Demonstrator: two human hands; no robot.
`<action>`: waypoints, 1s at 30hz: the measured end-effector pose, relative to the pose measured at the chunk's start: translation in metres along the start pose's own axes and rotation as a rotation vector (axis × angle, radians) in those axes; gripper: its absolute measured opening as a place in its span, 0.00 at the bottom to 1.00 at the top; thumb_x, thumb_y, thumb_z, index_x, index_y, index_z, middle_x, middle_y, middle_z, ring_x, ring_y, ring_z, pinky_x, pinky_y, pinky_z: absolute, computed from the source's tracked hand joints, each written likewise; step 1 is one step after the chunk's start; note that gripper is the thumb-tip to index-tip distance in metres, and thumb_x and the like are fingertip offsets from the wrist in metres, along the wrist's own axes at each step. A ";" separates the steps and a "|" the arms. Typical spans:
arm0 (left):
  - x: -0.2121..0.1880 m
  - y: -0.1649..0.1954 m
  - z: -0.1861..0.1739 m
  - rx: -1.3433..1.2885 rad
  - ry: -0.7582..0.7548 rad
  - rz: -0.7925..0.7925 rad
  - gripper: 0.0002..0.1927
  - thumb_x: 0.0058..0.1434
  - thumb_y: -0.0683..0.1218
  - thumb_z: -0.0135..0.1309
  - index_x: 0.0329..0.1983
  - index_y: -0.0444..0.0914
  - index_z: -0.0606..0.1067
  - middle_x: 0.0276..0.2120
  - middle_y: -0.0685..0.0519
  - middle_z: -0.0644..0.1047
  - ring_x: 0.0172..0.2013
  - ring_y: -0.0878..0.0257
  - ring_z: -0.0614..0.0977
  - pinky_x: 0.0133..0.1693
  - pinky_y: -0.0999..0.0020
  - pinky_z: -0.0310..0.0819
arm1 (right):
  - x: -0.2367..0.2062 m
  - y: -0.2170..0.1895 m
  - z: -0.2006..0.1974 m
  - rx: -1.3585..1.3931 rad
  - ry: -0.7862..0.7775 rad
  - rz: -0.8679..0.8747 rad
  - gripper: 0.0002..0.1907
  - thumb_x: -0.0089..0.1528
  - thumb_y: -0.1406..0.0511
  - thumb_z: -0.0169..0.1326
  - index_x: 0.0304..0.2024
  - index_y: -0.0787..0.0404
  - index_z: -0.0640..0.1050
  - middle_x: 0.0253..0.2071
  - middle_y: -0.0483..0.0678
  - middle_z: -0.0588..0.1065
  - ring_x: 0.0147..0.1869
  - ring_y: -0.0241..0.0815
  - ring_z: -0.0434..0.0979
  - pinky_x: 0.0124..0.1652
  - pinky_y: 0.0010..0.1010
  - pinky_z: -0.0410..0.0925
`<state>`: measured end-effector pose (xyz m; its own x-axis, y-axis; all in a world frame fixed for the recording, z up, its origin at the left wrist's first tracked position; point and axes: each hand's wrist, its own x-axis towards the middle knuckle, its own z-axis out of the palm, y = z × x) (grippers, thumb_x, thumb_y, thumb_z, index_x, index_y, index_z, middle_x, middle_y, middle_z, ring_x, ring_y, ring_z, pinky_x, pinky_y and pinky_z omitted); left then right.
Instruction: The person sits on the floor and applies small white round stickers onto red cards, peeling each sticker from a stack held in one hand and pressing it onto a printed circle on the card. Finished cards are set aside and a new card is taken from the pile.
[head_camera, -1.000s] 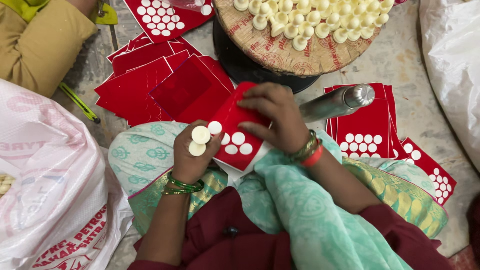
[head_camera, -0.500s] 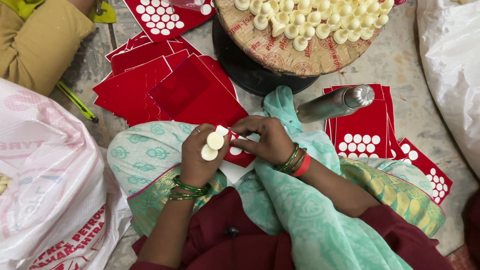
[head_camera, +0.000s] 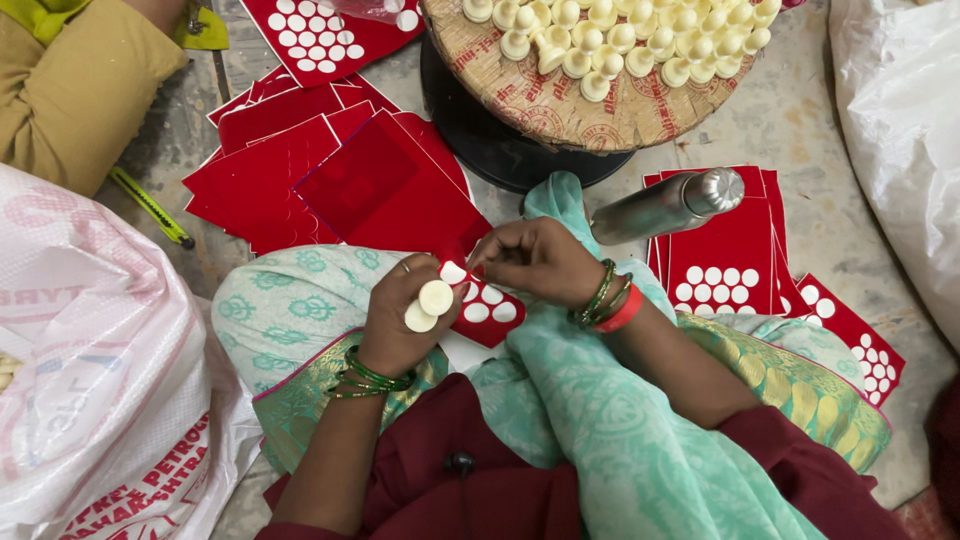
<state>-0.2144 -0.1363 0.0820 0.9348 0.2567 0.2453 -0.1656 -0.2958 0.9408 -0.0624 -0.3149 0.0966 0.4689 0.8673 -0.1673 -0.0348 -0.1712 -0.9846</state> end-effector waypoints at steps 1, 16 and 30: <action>0.000 -0.001 0.000 -0.031 -0.005 -0.011 0.08 0.58 0.39 0.65 0.37 0.34 0.76 0.35 0.50 0.76 0.35 0.60 0.78 0.40 0.67 0.74 | 0.000 -0.003 -0.003 -0.068 0.028 -0.106 0.05 0.64 0.71 0.59 0.41 0.65 0.83 0.42 0.48 0.80 0.47 0.35 0.78 0.48 0.28 0.71; -0.001 -0.018 -0.002 -0.025 -0.007 -0.045 0.11 0.52 0.35 0.60 0.39 0.35 0.75 0.35 0.51 0.76 0.37 0.59 0.79 0.42 0.66 0.74 | -0.010 -0.029 0.048 -1.161 0.596 -1.079 0.13 0.57 0.62 0.73 0.42 0.49 0.83 0.45 0.38 0.75 0.45 0.36 0.77 0.56 0.41 0.59; -0.002 -0.023 0.000 -0.061 -0.004 -0.088 0.10 0.53 0.34 0.58 0.39 0.35 0.76 0.34 0.53 0.75 0.37 0.60 0.79 0.42 0.67 0.74 | -0.007 -0.022 0.055 -1.107 0.540 -1.010 0.10 0.59 0.62 0.71 0.42 0.46 0.84 0.45 0.36 0.75 0.46 0.34 0.77 0.56 0.41 0.58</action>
<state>-0.2130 -0.1297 0.0598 0.9479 0.2753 0.1601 -0.1015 -0.2154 0.9712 -0.1138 -0.2913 0.1170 0.1531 0.6110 0.7767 0.9882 -0.1029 -0.1138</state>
